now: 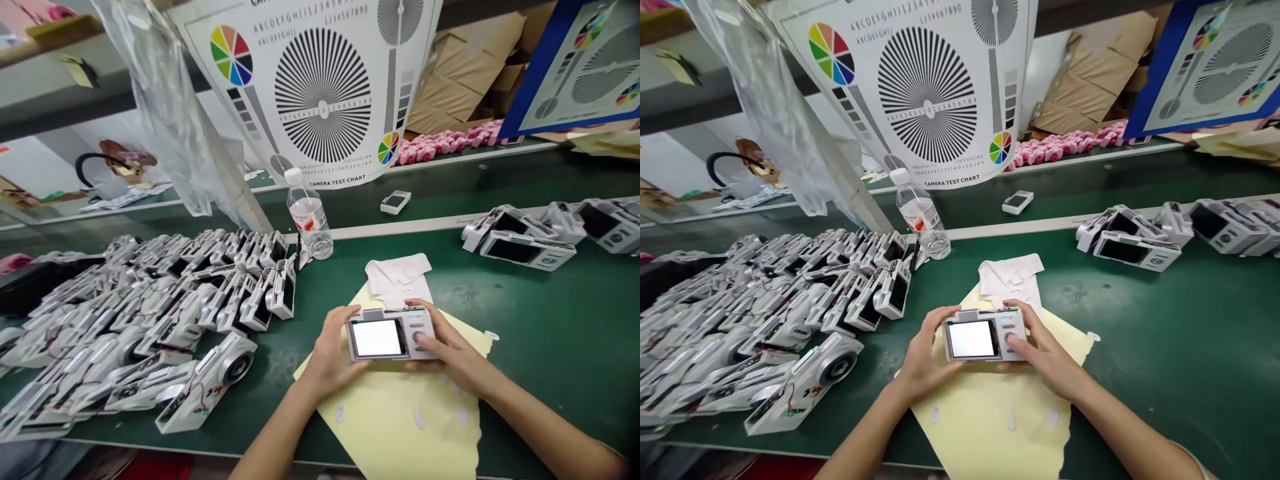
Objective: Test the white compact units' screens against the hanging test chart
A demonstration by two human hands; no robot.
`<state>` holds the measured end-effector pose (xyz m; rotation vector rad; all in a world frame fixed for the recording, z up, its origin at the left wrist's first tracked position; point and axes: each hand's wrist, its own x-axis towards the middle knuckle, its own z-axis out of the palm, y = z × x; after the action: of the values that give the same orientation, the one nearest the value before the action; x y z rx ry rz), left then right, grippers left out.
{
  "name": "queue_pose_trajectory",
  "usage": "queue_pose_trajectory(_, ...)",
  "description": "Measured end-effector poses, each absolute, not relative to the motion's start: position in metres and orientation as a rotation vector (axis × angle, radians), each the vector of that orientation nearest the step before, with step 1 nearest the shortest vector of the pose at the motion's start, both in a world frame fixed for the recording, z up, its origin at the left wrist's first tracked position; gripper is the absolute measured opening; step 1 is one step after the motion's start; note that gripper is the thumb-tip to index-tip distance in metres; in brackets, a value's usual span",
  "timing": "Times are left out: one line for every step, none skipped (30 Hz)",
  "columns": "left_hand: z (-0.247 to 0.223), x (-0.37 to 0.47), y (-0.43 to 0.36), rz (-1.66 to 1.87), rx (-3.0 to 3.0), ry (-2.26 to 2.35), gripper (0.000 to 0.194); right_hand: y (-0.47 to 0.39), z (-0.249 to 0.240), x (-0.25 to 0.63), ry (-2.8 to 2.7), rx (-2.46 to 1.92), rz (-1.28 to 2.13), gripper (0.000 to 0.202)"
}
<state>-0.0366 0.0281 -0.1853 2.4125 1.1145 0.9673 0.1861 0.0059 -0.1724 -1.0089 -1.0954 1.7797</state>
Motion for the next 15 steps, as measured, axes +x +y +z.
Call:
queue_pose_trajectory(-0.1839, -0.0372, 0.0275, 0.949, 2.384, 1.102, 0.064, 0.0053, -0.1726, 0.1862, -1.036, -1.02, 1.803, 0.055)
queue_pose_trajectory(-0.1823, -0.0378, 0.0273, 0.928, 2.372, 1.085, 0.066, 0.0052, -0.173, 0.1862, -0.987, -1.032, 1.828, 0.056)
queue_pose_trajectory(-0.1809, -0.0383, 0.0275, 0.907, 2.38, 1.067, 0.067, 0.0057, -0.1737, 0.186, -0.956, -1.042, 1.853, 0.056)
queue_pose_trajectory(-0.1797, -0.0389, 0.0279, 0.888, 2.4, 1.059, 0.067, 0.0065, -0.1744, 0.1857, -0.942, -1.049, 1.872, 0.056)
queue_pose_trajectory(-0.1788, -0.0394, 0.0285, 0.882, 2.427, 1.061, 0.067, 0.0075, -0.175, 0.1853, -0.937, -1.05, 1.877, 0.056)
queue_pose_trajectory(-0.1782, -0.0399, 0.0291, 0.89, 2.457, 1.072, 0.067, 0.0084, -0.1753, 0.1848, -0.94, -1.043, 1.869, 0.057)
queue_pose_trajectory(-0.1778, -0.0405, 0.0297, 0.914, 2.487, 1.084, 0.066, 0.0092, -0.1752, 0.1843, -0.948, -1.033, 1.851, 0.059)
queue_pose_trajectory(-0.1776, -0.041, 0.0302, 0.947, 2.511, 1.095, 0.065, 0.0096, -0.1746, 0.1839, -0.961, -1.02, 1.826, 0.061)
queue_pose_trajectory(-0.1775, -0.0415, 0.0305, 0.988, 2.531, 1.097, 0.064, 0.0095, -0.1738, 0.1837, -0.977, -1.012, 1.795, 0.063)
queue_pose_trajectory(-0.1774, -0.0419, 0.0306, 1.031, 2.547, 1.092, 0.063, 0.0088, -0.1727, 0.1838, -0.997, -1.014, 1.761, 0.064)
queue_pose_trajectory(-0.1773, -0.0421, 0.0303, 1.075, 2.56, 1.08, 0.063, 0.0077, -0.1716, 0.1842, -1.02, -1.027, 1.73, 0.064)
queue_pose_trajectory(-0.1774, -0.0422, 0.0299, 1.117, 2.57, 1.061, 0.064, 0.0062, -0.1706, 0.1848, -1.041, -1.044, 1.707, 0.062)
queue_pose_trajectory(-0.1776, -0.0421, 0.0293, 1.158, 2.579, 1.034, 0.064, 0.0046, -0.1699, 0.1855, -1.056, -1.057, 1.702, 0.06)
queue_pose_trajectory(-0.178, -0.0418, 0.0286, 1.196, 2.584, 1.005, 0.066, 0.0031, -0.1694, 0.1862, -1.061, -1.06, 1.719, 0.058)
queue_pose_trajectory(-0.1786, -0.0414, 0.028, 1.228, 2.588, 0.977, 0.067, 0.0019, -0.1692, 0.1867, -1.053, -1.054, 1.756, 0.058)
